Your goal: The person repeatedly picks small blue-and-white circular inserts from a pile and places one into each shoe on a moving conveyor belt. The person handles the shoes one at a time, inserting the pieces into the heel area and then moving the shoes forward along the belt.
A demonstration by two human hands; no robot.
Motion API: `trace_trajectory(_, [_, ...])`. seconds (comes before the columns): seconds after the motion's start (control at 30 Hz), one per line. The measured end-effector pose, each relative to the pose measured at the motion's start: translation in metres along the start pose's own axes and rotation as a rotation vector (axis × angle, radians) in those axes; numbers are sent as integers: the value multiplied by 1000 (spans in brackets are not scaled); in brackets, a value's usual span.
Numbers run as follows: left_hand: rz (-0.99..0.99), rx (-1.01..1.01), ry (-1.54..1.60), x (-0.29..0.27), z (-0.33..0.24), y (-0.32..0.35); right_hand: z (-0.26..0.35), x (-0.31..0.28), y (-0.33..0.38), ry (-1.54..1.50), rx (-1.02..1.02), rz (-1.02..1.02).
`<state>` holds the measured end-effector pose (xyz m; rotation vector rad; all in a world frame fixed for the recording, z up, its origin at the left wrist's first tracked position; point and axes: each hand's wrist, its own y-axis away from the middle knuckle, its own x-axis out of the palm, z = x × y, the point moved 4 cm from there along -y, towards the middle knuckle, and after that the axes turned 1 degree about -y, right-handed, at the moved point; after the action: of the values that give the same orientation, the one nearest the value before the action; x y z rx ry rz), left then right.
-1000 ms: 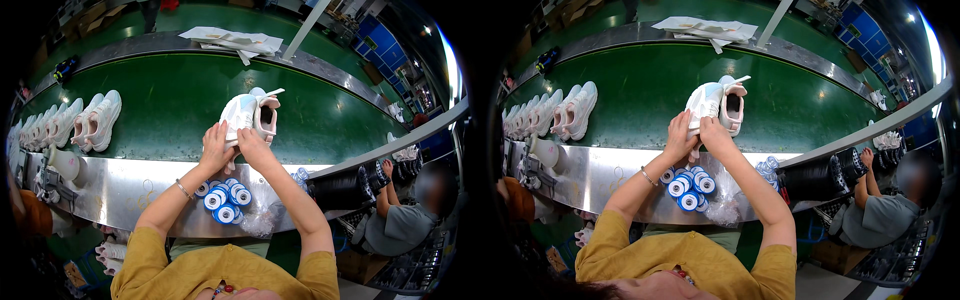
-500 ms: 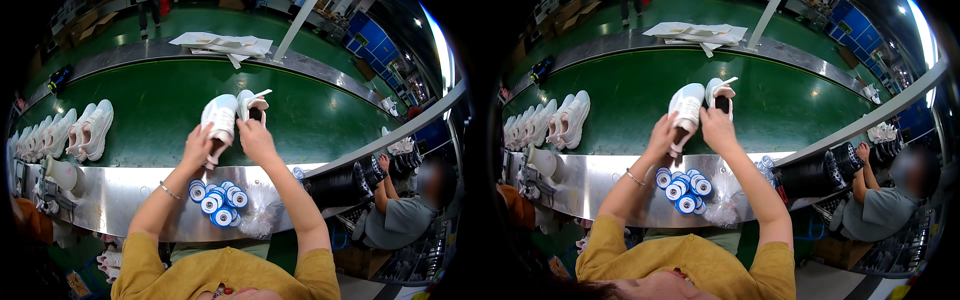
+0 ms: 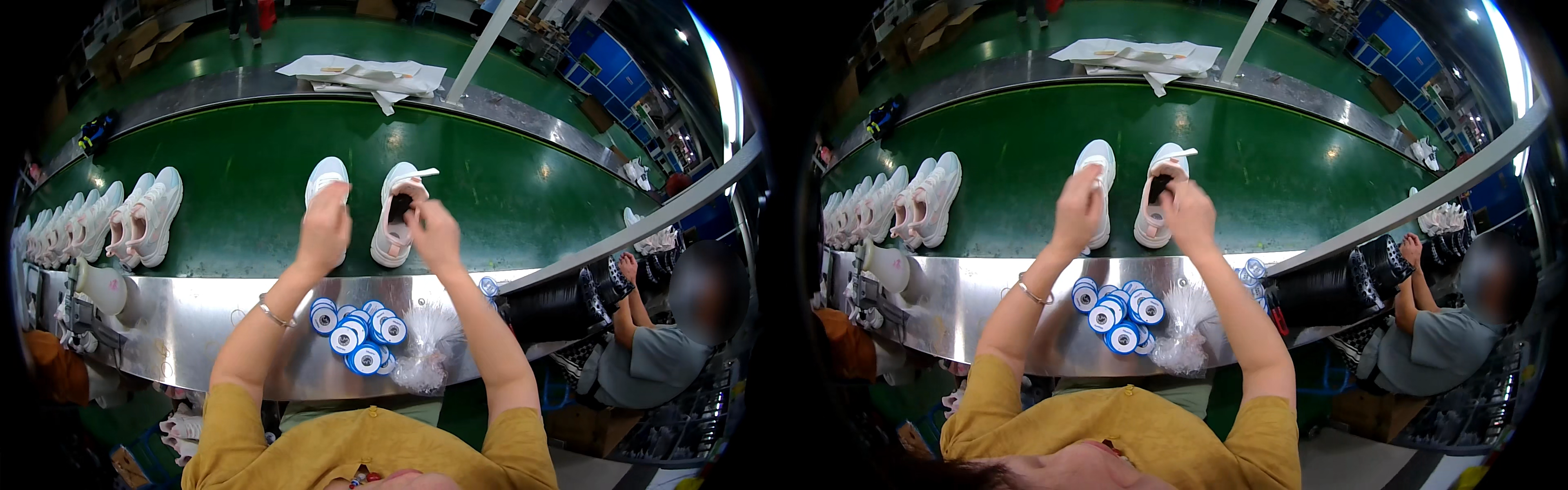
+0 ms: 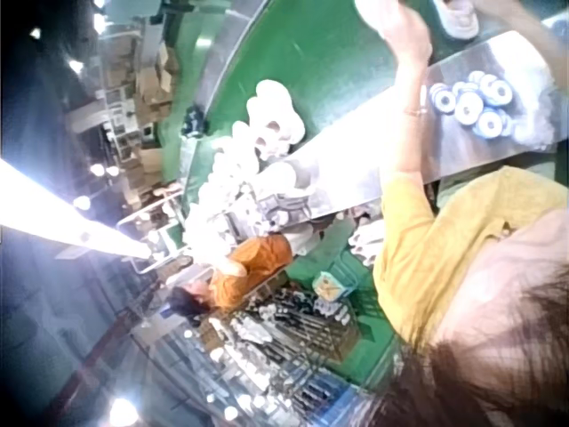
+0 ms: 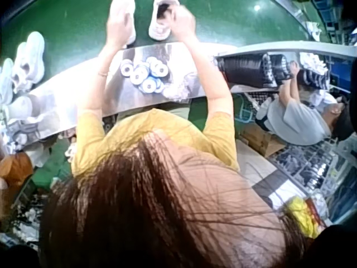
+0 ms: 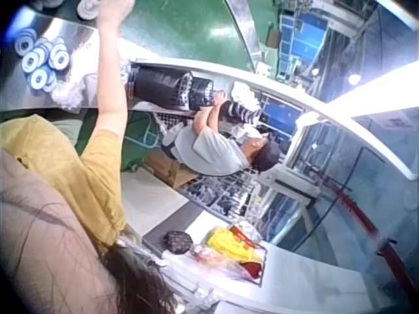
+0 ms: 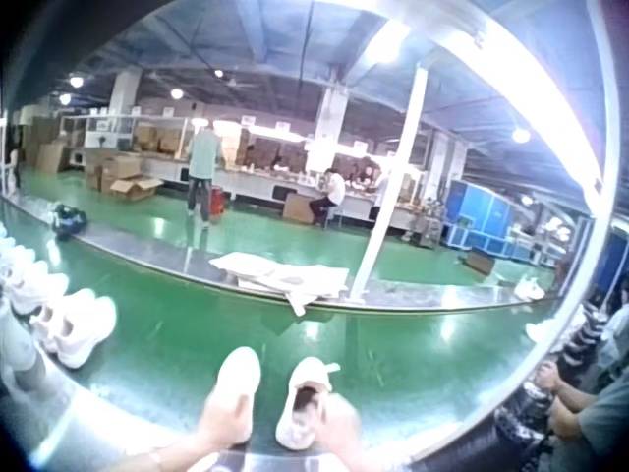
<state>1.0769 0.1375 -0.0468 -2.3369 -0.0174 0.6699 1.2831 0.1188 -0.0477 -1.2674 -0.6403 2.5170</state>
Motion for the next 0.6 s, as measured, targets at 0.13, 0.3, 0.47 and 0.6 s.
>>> trace_trajectory(0.13, [247, -55, -148, 64, -13, 25, -23, 8, -40, 243, -6, -117])
trace_trajectory(0.3, [382, -186, -26, 104, 6, 36, -18, 37, -73, 196, -41, 206])
trace_trajectory(0.47, [320, -91, -117, 112, 7, 35, -4, 53, -90, 108, 11, 307])
trace_trajectory(0.6, [324, -140, -68, 106, 14, 33, -3, 67, -88, 200, 9, 435])
